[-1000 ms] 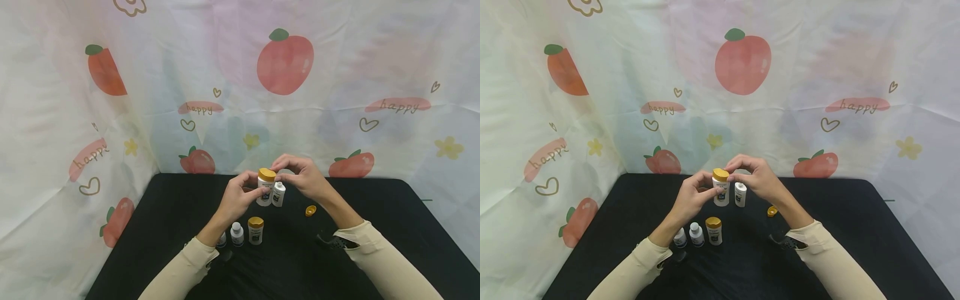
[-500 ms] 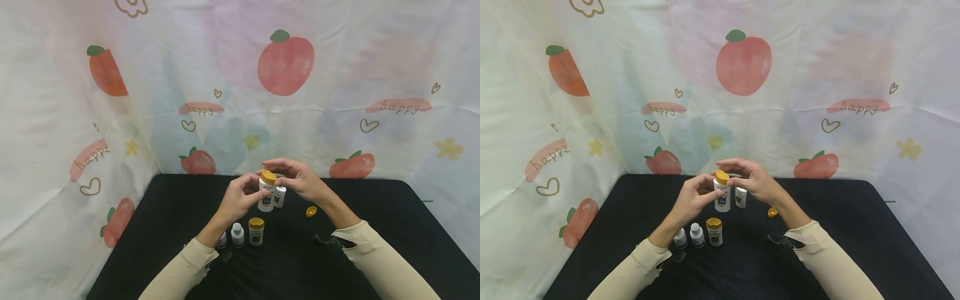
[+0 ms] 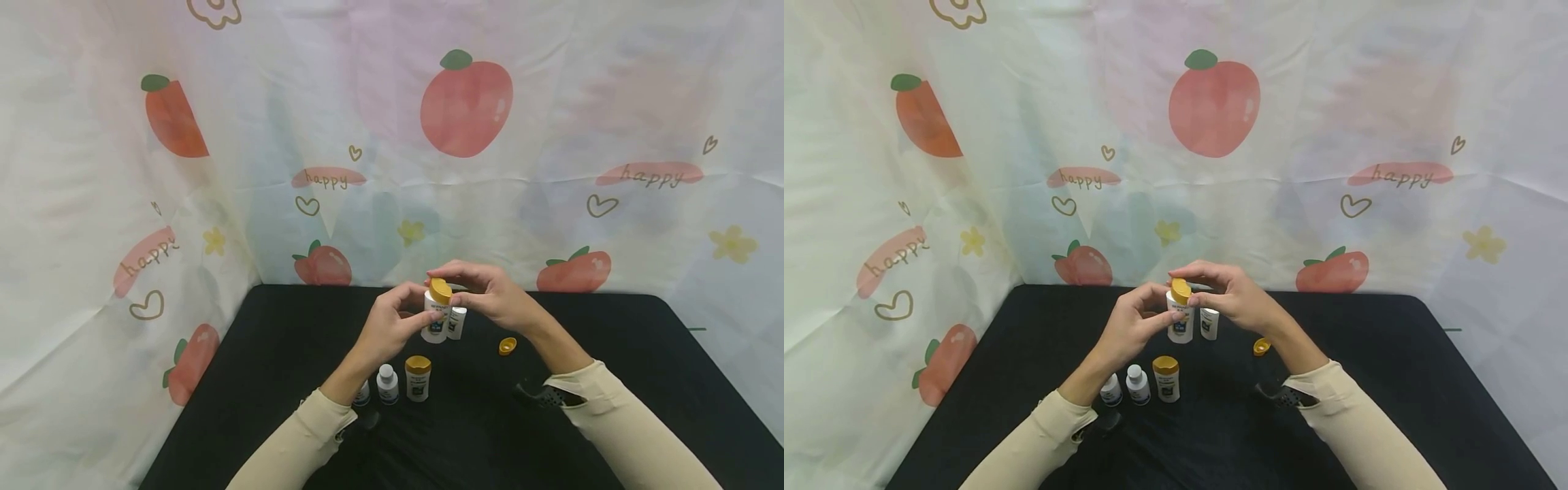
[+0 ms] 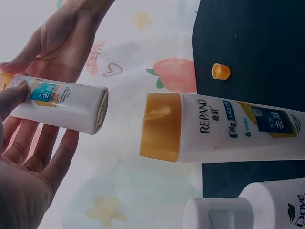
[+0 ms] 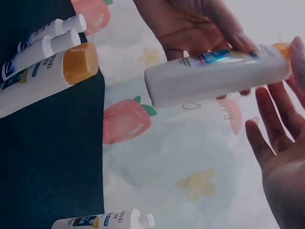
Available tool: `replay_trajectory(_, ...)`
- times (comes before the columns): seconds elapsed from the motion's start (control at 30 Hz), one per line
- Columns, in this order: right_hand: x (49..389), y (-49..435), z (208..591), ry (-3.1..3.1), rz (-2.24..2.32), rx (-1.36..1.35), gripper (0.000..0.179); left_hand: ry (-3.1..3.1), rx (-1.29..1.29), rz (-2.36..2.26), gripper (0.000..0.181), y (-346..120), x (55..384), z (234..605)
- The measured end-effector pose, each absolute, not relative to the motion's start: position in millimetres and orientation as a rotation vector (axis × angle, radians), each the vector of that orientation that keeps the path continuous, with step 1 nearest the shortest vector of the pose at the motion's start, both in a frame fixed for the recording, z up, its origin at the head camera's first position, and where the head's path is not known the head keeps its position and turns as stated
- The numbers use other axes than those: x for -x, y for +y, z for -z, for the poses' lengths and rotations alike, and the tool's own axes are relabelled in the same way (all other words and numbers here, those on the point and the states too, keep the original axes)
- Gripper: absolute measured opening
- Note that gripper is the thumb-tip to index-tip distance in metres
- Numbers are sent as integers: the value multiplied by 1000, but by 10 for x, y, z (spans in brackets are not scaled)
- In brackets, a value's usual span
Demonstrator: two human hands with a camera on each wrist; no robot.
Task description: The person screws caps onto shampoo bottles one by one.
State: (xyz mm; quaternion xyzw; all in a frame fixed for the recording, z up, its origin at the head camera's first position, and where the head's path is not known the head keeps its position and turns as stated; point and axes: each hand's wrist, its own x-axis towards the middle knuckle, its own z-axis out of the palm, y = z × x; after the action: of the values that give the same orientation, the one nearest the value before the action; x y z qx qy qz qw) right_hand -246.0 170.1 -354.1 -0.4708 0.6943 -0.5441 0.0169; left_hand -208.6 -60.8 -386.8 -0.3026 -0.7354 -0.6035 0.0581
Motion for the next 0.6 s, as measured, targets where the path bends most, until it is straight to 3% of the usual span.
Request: replay_trajectory(0.6, 2423, 1700, 3520, 2244, 1700, 1416, 43, -2213, 858, 1854, 30, -573, 2076, 3865)
